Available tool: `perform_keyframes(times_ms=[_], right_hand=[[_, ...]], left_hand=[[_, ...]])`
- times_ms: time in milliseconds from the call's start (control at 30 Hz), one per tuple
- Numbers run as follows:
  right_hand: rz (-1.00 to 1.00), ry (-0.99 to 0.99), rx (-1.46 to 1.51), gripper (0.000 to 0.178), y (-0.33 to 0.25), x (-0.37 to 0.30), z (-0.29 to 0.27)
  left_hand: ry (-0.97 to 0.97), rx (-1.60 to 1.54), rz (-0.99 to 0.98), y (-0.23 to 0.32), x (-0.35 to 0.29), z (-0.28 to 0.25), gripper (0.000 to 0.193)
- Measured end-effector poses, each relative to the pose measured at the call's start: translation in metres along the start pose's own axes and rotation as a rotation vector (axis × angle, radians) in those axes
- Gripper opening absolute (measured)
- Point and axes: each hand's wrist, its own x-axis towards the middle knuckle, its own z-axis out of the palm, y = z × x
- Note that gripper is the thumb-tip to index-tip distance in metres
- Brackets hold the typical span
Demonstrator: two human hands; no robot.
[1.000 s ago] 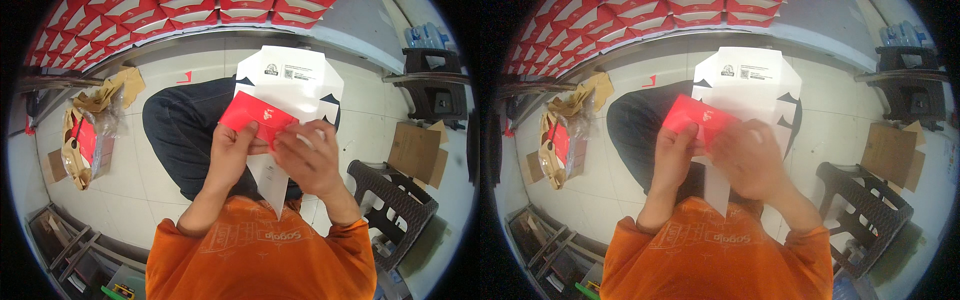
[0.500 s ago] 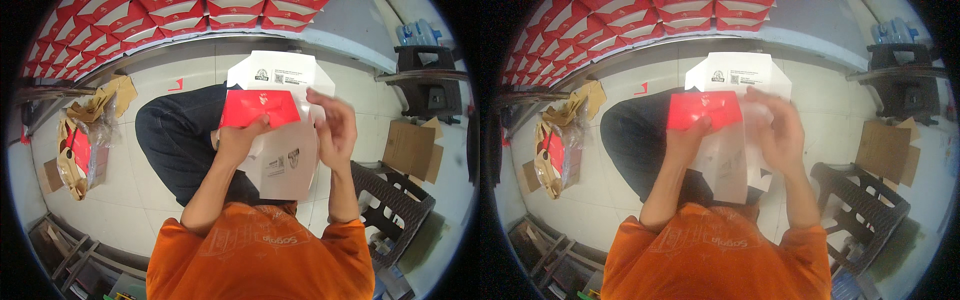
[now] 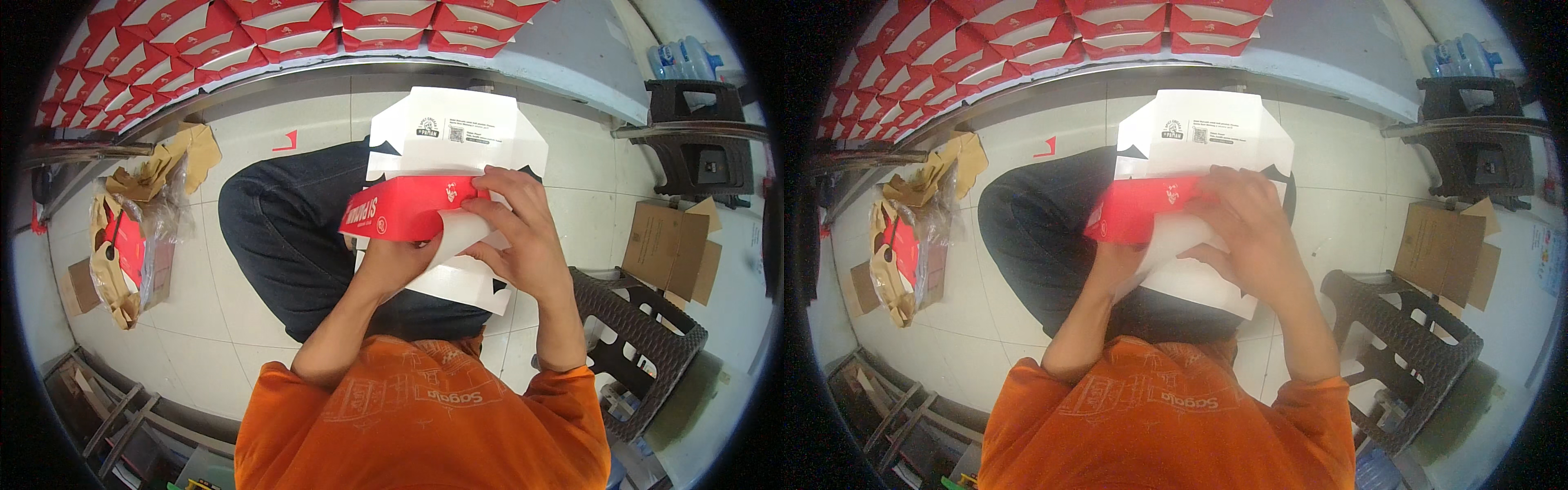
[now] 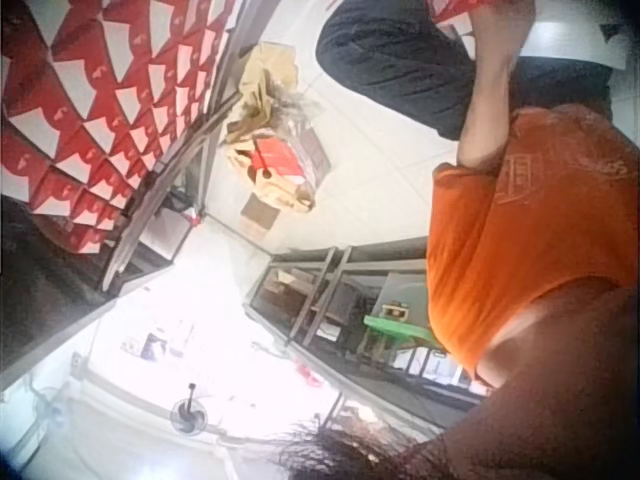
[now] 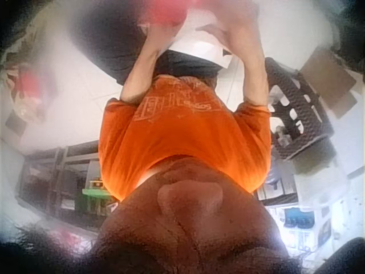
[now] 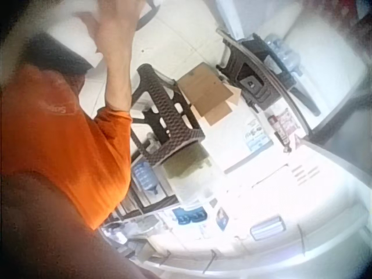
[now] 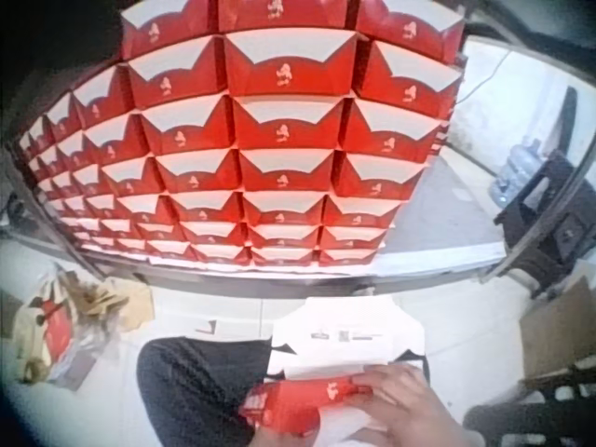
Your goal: The person sits on the floor and repeatedly folds small red and white cardboard boxes by hand. They place each completed box onto a nearby metal shelf that is already stacked with similar boxes.
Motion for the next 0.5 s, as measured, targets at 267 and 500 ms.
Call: perform_keyframes(times_ms=[267, 500], right_hand=[[-0.179, 0.166, -0.130, 0.035, -0.006, -0.018, 0.029], [-0.155, 0.045, 0.041, 0.057, 0.002, 0.010, 0.043]], left_hand=[[0.033, -0.213, -0.260, 0.003, 0.004, -0.007, 0.036], [-0.182, 0.134, 0.179, -0.004, 0.013, -0.033, 0.040]])
